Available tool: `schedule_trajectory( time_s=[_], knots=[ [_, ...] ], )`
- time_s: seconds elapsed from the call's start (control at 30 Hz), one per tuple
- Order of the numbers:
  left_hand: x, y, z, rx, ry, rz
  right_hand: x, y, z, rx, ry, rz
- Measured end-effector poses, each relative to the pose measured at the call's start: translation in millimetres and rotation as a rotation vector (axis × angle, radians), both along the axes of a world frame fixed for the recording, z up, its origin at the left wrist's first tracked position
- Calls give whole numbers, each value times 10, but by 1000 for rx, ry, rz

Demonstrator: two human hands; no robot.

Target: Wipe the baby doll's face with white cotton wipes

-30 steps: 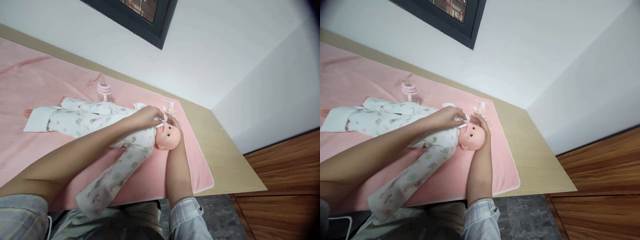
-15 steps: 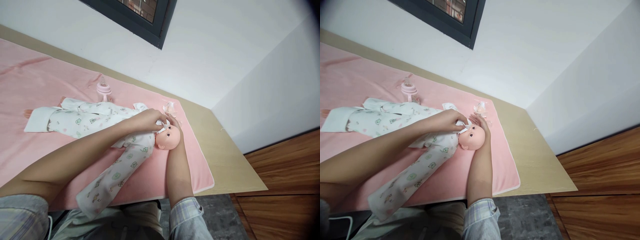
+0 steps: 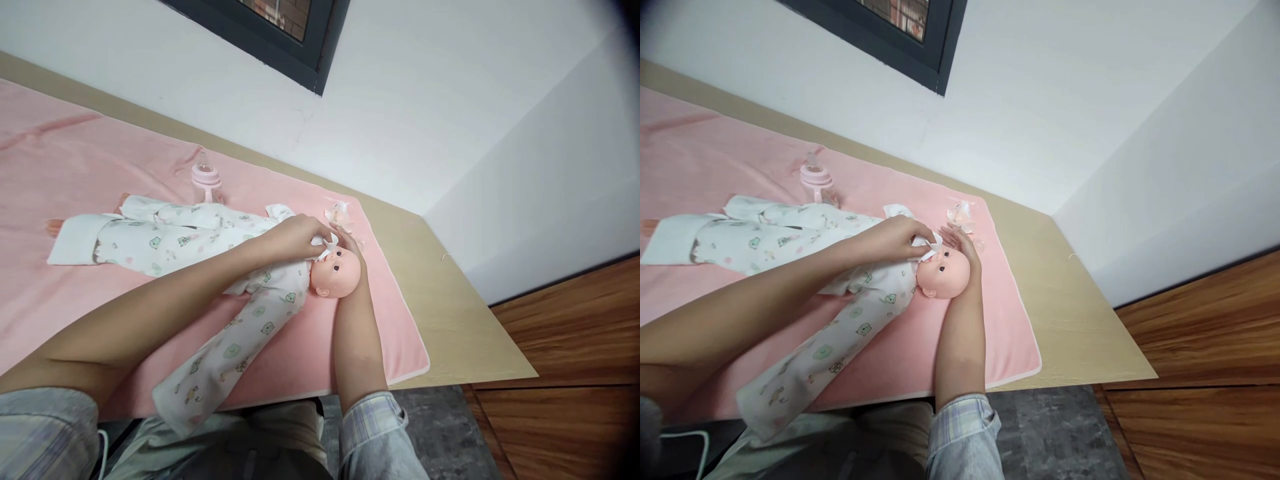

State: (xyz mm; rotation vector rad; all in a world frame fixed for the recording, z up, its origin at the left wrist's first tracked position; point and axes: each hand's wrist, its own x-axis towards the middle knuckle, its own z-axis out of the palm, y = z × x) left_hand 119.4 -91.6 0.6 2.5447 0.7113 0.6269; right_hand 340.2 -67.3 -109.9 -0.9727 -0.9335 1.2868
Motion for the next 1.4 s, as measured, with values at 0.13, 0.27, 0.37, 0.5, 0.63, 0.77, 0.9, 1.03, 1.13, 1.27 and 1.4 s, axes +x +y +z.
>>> schedule_trajectory(
  time_s=[0.13, 0.27, 0.37, 0.5, 0.63, 0.77, 0.9, 1.03, 1.13, 1.27, 1.4],
  knots=[
    [-6, 12, -3, 3, 0, -2, 20, 51, -43, -6, 6, -8],
    [-58, 20, 52, 7, 6, 5, 13, 36, -31, -4, 2, -11],
    [-110, 42, 84, -21, 10, 25, -12, -15, 10, -11, -4, -16],
    [-142, 70, 84, -54, 64, 42, -49, -71, 64, -41, -2, -27],
    [-123, 48, 85, -80, 120, 39, -75, -73, 77, -22, 23, -70],
    [-104, 14, 98, -75, 146, 34, -80, -62, 85, -42, 22, -77],
    [-106, -7, 119, -56, 154, 42, -74, -56, 100, -62, 27, -81],
    [-111, -18, 137, -33, 178, 80, -59, -27, 103, -77, 18, -67],
    [-116, -22, 143, -17, 192, 83, -47, -5, 96, -88, 6, -58],
    [-122, -29, 153, -13, 186, 88, -30, 1, 79, -67, 1, -52],
    [-118, -44, 164, 1, 180, 110, -8, 6, 52, -49, 14, -24]
  ],
)
